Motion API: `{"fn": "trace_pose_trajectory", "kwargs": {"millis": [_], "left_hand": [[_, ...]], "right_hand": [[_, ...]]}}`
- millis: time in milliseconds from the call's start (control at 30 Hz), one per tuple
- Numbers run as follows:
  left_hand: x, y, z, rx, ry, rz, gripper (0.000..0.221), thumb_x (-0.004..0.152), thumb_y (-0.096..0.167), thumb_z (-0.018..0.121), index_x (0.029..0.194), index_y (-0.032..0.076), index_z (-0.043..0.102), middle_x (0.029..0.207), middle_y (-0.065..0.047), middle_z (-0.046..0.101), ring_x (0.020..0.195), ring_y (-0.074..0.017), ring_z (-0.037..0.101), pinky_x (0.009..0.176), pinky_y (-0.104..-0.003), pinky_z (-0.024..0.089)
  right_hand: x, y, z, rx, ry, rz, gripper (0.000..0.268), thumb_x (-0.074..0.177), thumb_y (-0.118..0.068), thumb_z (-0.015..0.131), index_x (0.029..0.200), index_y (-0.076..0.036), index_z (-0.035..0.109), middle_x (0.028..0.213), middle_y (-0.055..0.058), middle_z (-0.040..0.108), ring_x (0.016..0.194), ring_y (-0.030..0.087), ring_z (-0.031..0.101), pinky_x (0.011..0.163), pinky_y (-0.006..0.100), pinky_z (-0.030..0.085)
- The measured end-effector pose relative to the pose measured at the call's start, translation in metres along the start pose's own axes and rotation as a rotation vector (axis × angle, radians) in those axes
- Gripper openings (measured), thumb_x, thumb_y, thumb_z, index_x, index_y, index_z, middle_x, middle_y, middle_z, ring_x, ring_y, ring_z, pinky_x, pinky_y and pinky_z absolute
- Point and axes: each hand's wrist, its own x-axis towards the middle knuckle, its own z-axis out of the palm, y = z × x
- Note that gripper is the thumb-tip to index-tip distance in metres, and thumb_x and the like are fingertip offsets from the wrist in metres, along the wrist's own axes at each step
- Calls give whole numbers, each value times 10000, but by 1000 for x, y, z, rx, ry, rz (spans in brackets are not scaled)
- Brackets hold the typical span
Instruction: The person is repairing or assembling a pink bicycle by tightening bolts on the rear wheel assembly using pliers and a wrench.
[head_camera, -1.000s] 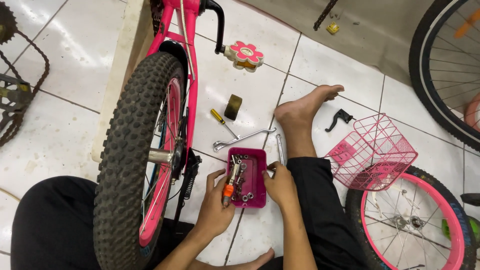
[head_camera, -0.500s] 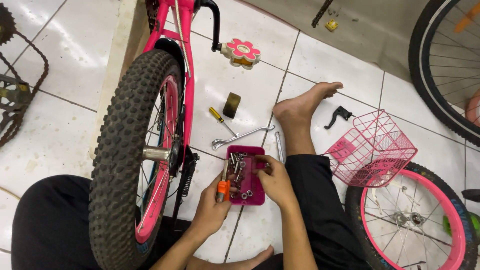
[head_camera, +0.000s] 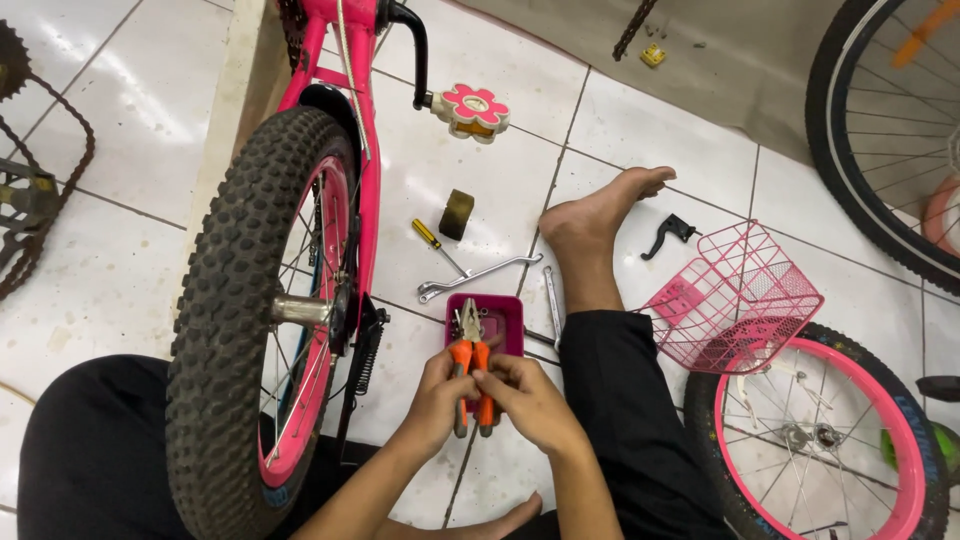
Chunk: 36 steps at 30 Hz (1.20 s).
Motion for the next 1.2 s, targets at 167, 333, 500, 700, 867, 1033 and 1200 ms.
{"fn": "trace_pose_trajectory", "kwargs": {"millis": [167,333,500,700,867,1033,1200], "left_hand": [[9,-9,-7,75,60,32,375,749,8,499,1066,-84,677,731,-116,619,640,-162,524,609,-262,457],[0,16,-2,243,145,-115,466,739,16,490,1167,-64,658,1086,-167,782,718,-189,633,665,-286,546],[3,11,-12,506,242,43,305,827,-17,560,1107,81,630,869,-35,709,668,-147,622,624,-290,533],[5,2,-18,628,388,35,355,848,50,572,1200,94,591,879,-33,629,650,-155,565,624,-323,509],[11,-7,-22,836,413,49,695,879,79,526,1548,66,337,1072,-110,567,822,-230,615,738,-387,529],[11,1,-7,830,385,91,714,910,81,534,1574,26,277,1128,-144,568,866,-253,640,757,-396,545],[11,23,12,665,171,98,702,907,62,550,1556,-75,320,1308,-298,558,1286,-464,545,1069,-533,447]], "right_hand": [[5,8,2,115,3,10,291,1001,-158,563,911,81,701,727,117,658,604,156,591,564,261,493],[17,12,-16,-299,389,-72,338,949,-230,616,772,30,739,601,56,645,520,122,506,498,265,423],[42,66,-23,-706,435,71,530,823,-221,751,1280,-14,579,1075,199,714,942,350,723,845,418,574],[48,75,-25,-731,405,25,398,816,-33,608,1214,-36,611,1020,200,748,922,415,711,804,481,563],[43,70,-33,-837,340,262,246,837,-43,578,1073,-16,641,1043,184,712,925,360,712,847,444,582],[38,64,-43,-790,278,378,269,814,-28,547,1054,4,665,1027,186,739,901,347,738,822,421,602],[11,-5,-40,-720,420,164,332,919,-172,650,1065,123,689,934,340,730,910,464,755,718,514,611]]}}
